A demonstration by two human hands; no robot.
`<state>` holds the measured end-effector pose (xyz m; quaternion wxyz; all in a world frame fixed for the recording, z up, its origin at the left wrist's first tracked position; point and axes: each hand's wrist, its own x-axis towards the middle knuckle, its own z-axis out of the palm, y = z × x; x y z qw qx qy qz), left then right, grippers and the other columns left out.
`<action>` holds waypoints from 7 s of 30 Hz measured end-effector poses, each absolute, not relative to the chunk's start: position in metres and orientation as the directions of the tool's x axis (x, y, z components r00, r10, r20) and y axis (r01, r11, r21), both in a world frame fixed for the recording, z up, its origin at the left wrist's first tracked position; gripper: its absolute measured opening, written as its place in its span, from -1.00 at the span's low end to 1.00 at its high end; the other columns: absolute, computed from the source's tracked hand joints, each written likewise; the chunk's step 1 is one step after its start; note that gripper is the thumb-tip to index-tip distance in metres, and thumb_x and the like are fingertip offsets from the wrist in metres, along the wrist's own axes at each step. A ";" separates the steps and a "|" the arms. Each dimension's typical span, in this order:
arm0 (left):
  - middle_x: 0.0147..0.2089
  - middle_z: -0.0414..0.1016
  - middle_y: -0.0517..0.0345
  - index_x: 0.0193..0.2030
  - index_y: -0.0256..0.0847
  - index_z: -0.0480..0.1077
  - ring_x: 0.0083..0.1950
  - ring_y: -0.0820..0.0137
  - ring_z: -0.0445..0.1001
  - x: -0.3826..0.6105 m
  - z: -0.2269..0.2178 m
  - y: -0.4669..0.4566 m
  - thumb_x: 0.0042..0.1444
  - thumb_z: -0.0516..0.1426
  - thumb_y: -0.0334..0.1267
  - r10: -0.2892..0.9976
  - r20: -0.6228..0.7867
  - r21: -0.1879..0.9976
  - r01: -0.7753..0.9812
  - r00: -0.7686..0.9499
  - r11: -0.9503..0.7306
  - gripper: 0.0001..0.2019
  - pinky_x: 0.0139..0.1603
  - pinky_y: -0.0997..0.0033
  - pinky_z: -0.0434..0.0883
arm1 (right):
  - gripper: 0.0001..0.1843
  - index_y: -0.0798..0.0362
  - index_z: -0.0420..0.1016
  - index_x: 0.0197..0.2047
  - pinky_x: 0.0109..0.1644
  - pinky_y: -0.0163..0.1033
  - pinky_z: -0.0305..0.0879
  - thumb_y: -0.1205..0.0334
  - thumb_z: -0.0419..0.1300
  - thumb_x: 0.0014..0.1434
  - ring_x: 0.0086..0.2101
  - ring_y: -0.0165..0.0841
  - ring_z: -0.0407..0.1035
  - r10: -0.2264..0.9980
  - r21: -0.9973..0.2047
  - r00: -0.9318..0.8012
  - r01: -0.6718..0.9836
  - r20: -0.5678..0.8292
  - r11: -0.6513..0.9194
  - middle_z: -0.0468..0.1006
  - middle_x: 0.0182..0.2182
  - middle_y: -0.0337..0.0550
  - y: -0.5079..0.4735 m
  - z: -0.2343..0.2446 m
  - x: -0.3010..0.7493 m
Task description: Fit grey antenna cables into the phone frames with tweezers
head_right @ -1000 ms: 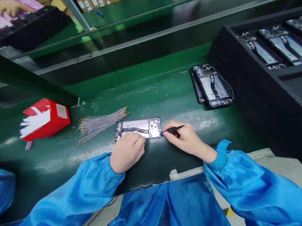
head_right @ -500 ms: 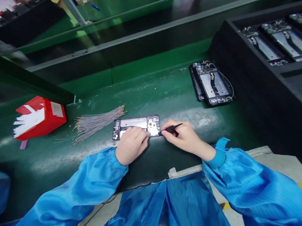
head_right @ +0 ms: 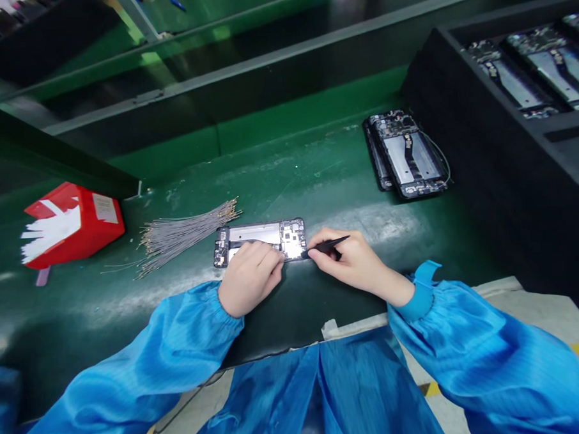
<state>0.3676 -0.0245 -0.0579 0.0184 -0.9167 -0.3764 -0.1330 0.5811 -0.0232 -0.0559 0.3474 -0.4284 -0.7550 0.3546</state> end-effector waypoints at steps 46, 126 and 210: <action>-0.39 0.30 0.14 -0.35 -0.25 0.30 -0.32 0.39 0.27 0.368 -0.058 -0.019 0.15 -0.06 -0.38 0.741 0.232 0.163 0.726 0.631 -0.669 -0.86 -0.33 0.43 0.23 | -0.77 0.03 0.30 -0.05 -0.13 -0.21 0.23 0.30 -0.02 0.22 -0.17 -0.33 0.30 0.721 -0.616 -0.623 0.449 0.304 0.648 0.43 -0.17 -0.08 0.003 -0.054 0.579; -0.42 0.26 0.12 -0.15 -0.19 0.43 -0.36 0.42 0.20 0.331 -0.067 -0.004 0.13 -0.06 -0.44 0.574 0.353 0.404 0.433 0.739 -0.806 -0.72 -0.31 0.45 0.25 | -0.55 0.03 0.14 -0.16 -0.22 -0.20 0.04 0.10 0.19 -0.10 -0.23 -0.21 0.07 0.761 -0.433 -0.645 0.707 -0.070 0.559 0.21 -0.22 -0.09 0.028 -0.048 0.543; -0.05 0.36 0.07 0.13 -0.16 0.20 -0.08 0.41 0.32 0.331 -0.058 -0.014 0.26 -0.17 -0.26 0.666 0.171 0.591 0.465 0.726 -0.659 -0.65 -0.06 0.41 0.28 | -0.34 0.18 0.22 0.01 -0.17 -0.06 0.22 -0.16 0.13 -0.01 -0.19 -0.11 0.23 0.949 -0.153 -0.304 0.937 0.086 0.314 0.34 -0.18 0.06 -0.016 -0.039 0.542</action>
